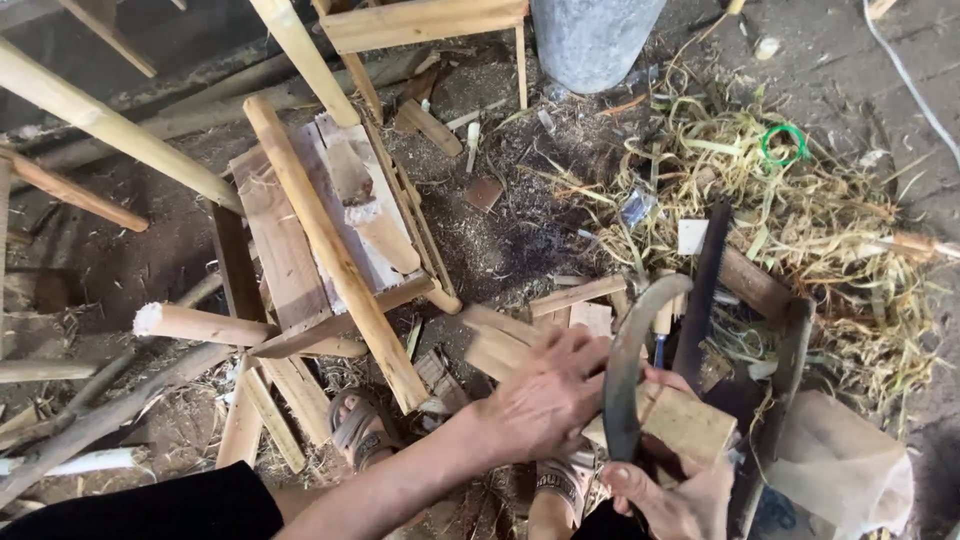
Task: The person sits on the ground and shaves small wooden sticks and slats with a curved billhook blade, trimming the ends of wooden dowels. They fit trimmed pieces onto a small wooden stool frame and reposition the stool while working.
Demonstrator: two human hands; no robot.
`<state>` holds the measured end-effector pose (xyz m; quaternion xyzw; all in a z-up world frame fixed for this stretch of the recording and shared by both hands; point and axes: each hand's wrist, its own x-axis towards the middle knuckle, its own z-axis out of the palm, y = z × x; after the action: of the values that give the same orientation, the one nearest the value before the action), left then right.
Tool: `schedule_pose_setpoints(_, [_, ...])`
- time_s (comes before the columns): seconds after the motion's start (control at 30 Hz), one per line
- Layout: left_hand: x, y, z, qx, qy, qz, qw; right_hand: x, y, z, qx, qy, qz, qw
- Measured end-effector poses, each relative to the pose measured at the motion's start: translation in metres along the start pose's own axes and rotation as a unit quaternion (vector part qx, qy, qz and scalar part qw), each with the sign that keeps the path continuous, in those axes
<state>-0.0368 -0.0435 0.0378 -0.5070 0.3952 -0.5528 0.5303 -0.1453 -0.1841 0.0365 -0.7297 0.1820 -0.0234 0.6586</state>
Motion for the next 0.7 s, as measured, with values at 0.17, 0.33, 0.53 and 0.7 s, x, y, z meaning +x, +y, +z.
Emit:
schedule_pose_setpoints(0.17, [-0.003, -0.011, 0.001, -0.879, -0.067, -0.226, 0.413, 0.007, 0.008, 0.003, 0.260, -0.068, -0.014, 0.963])
schedule_pose_setpoints(0.33, [0.007, 0.029, 0.007, -0.971, -0.135, -0.198, -0.014, 0.010, 0.001, 0.000, 0.262, -0.158, -0.054, 0.951])
schedule_pose_setpoints(0.53, [0.007, 0.030, 0.012, -0.930, -0.213, -0.184, -0.238, 0.008, -0.006, 0.006, 0.327, -0.197, -0.089, 0.920])
schedule_pose_setpoints(0.7, [0.003, 0.044, 0.005, -0.940, -0.119, -0.202, -0.247, 0.016, 0.009, 0.005, 0.377, -0.227, -0.105, 0.892])
